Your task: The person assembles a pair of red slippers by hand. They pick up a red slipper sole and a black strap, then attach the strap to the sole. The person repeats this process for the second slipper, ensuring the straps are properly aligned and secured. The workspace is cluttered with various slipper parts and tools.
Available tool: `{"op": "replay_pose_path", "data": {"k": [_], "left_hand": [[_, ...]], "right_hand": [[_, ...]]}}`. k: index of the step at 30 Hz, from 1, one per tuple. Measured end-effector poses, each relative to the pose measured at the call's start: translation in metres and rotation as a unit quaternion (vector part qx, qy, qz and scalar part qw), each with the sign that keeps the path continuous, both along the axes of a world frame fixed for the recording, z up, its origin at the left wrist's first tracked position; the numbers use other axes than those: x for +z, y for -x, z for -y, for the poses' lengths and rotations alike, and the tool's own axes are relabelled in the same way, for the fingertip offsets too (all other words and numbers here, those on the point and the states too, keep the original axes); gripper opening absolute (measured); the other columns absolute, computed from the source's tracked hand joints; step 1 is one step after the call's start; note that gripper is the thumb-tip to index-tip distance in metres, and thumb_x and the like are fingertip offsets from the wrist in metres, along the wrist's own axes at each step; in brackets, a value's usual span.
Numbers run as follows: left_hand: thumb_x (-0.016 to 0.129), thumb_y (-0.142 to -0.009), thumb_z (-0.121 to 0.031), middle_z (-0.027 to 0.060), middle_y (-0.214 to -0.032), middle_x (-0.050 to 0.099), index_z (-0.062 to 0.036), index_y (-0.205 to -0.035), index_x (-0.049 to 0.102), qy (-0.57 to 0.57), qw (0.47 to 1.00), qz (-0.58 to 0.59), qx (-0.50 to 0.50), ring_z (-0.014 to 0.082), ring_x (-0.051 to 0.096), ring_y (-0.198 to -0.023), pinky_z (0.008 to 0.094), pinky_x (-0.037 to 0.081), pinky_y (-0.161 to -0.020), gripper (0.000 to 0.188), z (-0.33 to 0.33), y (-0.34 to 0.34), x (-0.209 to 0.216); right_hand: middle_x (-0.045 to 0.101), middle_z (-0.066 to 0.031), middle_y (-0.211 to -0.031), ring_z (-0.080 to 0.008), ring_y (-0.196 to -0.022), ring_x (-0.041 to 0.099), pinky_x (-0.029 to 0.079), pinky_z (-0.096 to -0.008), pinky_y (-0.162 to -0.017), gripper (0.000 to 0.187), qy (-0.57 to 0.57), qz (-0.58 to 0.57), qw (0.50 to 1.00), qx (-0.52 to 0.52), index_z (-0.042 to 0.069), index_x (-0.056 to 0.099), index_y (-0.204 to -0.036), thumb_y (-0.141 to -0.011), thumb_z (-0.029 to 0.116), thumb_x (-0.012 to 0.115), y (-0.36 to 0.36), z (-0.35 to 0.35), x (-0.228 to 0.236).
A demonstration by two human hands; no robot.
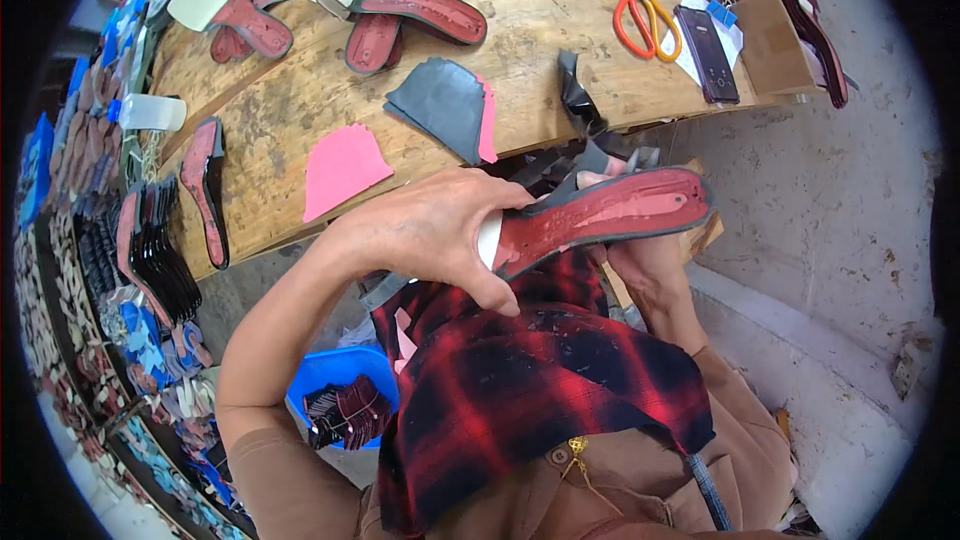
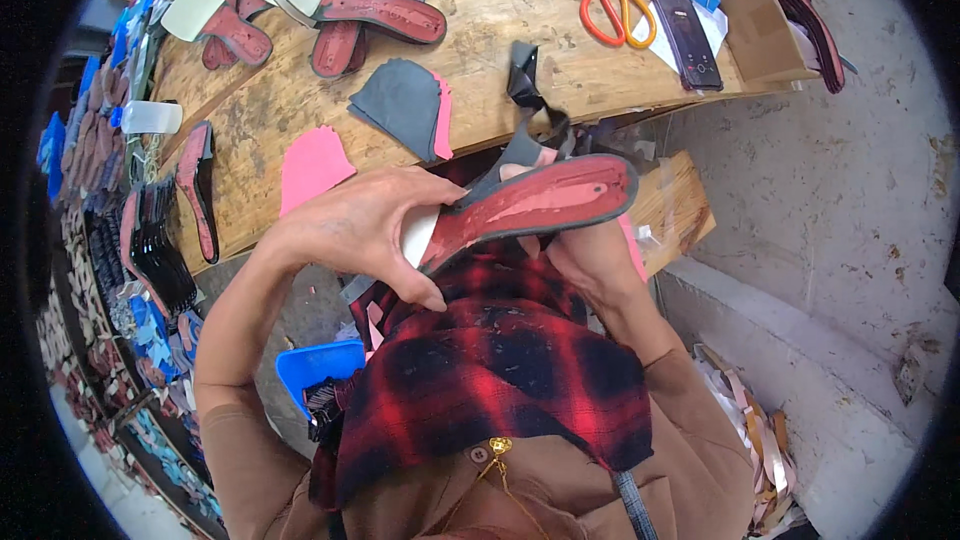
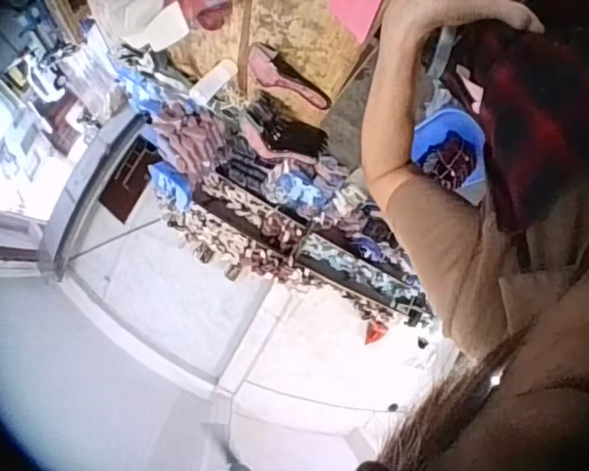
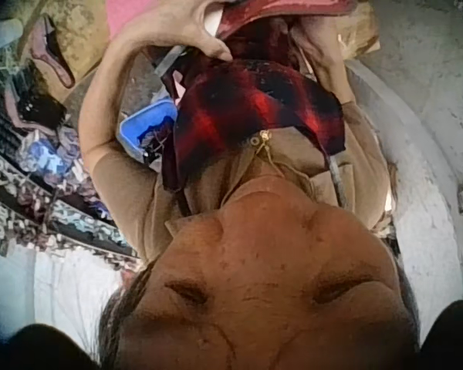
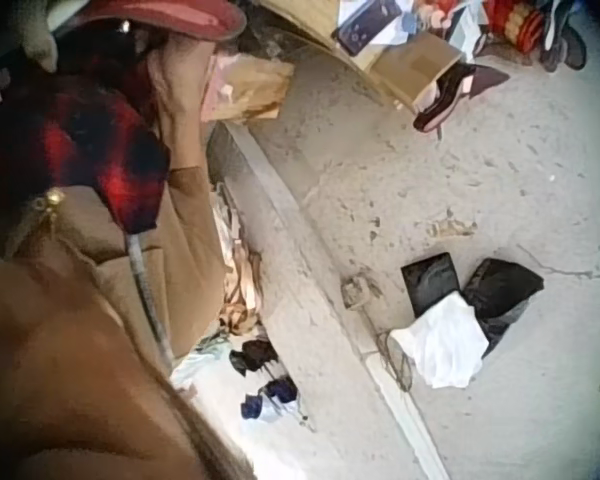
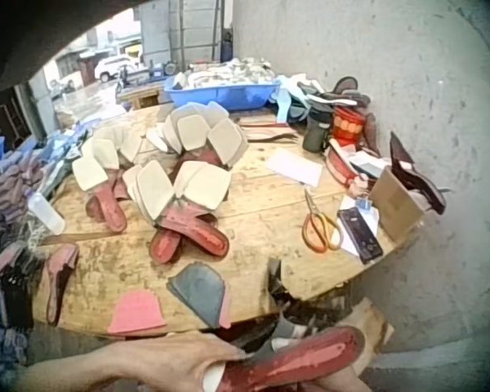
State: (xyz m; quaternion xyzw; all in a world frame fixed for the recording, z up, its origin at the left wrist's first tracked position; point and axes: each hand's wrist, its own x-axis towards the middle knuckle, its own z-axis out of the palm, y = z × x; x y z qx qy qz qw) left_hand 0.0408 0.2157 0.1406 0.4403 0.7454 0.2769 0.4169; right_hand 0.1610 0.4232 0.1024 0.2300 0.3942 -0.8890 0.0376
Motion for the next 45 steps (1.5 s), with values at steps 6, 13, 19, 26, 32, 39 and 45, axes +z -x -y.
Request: {"op": "replay_pose_path", "data": {"k": [6, 13, 19, 26, 32, 39, 45], "left_hand": [[0.087, -0.054, -0.047, 0.0191, -0.116, 0.062, 0.0008, -0.123, 0.058, 0.006, 0.998, 0.057, -0.008, 0.0341, 0.058, -0.110, 0.0399, 0.045, -0.094, 0.089, -0.012, -0.001, -0.007], [0.089, -0.055, -0.040, 0.0150, -0.105, 0.065, 0.0018, -0.120, 0.058, -0.035, 0.993, 0.104, 0.047, 0.0263, 0.061, -0.103, 0.0350, 0.045, -0.090, 0.083, -0.008, 0.001, -0.020], [0.086, -0.063, -0.036, 0.0080, -0.103, 0.065, -0.0010, -0.120, 0.062, -0.071, 0.965, 0.220, 0.123, 0.0157, 0.058, -0.096, 0.0316, 0.045, -0.087, 0.070, -0.016, -0.020, -0.050], [0.085, -0.069, -0.021, 0.0064, -0.115, 0.062, 0.0000, -0.125, 0.053, -0.187, 0.830, 0.423, 0.311, 0.0125, 0.056, -0.110, 0.0302, 0.043, -0.100, 0.068, -0.038, -0.044, -0.049], [0.081, -0.074, -0.006, 0.0027, -0.111, 0.058, 0.0004, -0.130, 0.052, -0.166, 0.885, 0.330, 0.284, 0.0111, 0.055, -0.104, 0.0271, 0.043, -0.096, 0.063, -0.028, -0.054, -0.037], [0.082, -0.070, -0.002, 0.0042, -0.115, 0.058, 0.0005, -0.133, 0.053, -0.246, 0.867, 0.360, 0.242, 0.0125, 0.055, -0.107, 0.0287, 0.044, -0.096, 0.069, -0.014, -0.072, -0.055], [0.084, -0.072, -0.015, 0.0091, -0.113, 0.059, 0.0019, -0.135, 0.050, -0.214, 0.932, 0.102, 0.274, 0.0167, 0.059, -0.098, 0.0279, 0.047, -0.088, 0.074, -0.026, -0.065, -0.083]], "right_hand": [[0.065, -0.0026, -0.086, -0.0116, -0.065, 0.061, 0.047, -0.0255, -0.051, 0.013, -0.071, -0.025, 0.997, 0.020, 0.006, 0.063, -0.100, -0.091, 0.015, 0.066, 0.008, -0.010, -0.035], [0.067, -0.0055, -0.088, -0.0138, -0.066, 0.063, 0.040, -0.0249, -0.037, 0.032, 0.066, -0.015, 0.998, -0.005, 0.007, 0.062, -0.110, -0.098, 0.037, 0.056, -0.003, -0.019, -0.015], [0.063, -0.0027, -0.084, -0.0056, -0.058, 0.053, 0.034, -0.0209, -0.038, 0.046, -0.100, -0.033, 0.994, -0.008, 0.005, 0.061, -0.109, -0.096, 0.049, 0.052, 0.001, -0.002, -0.024], [0.066, -0.0086, -0.101, -0.0093, -0.077, 0.062, 0.050, -0.0241, -0.066, 0.063, -0.121, -0.040, 0.991, -0.033, -0.002, 0.058, -0.120, -0.095, 0.055, 0.050, 0.022, 0.018, -0.032], [0.068, -0.0161, -0.109, -0.0202, -0.093, 0.069, 0.057, -0.0306, -0.072, 0.057, 0.100, -0.063, 0.989, 0.085, -0.002, 0.061, -0.116, -0.098, 0.050, 0.048, 0.053, -0.009, -0.021], [0.068, -0.0092, -0.072, -0.0159, -0.068, 0.069, 0.053, -0.0278, -0.054, 0.032, -0.206, 0.003, 0.975, 0.088, -0.001, 0.067, -0.085, -0.094, 0.029, 0.062, 0.045, -0.016, -0.029], [0.070, -0.0121, -0.088, -0.0195, -0.077, 0.070, 0.052, -0.0280, -0.056, 0.035, -0.033, 0.022, 0.999, -0.019, 0.001, 0.062, -0.102, -0.102, 0.032, 0.048, 0.027, -0.017, 0.001]]}}
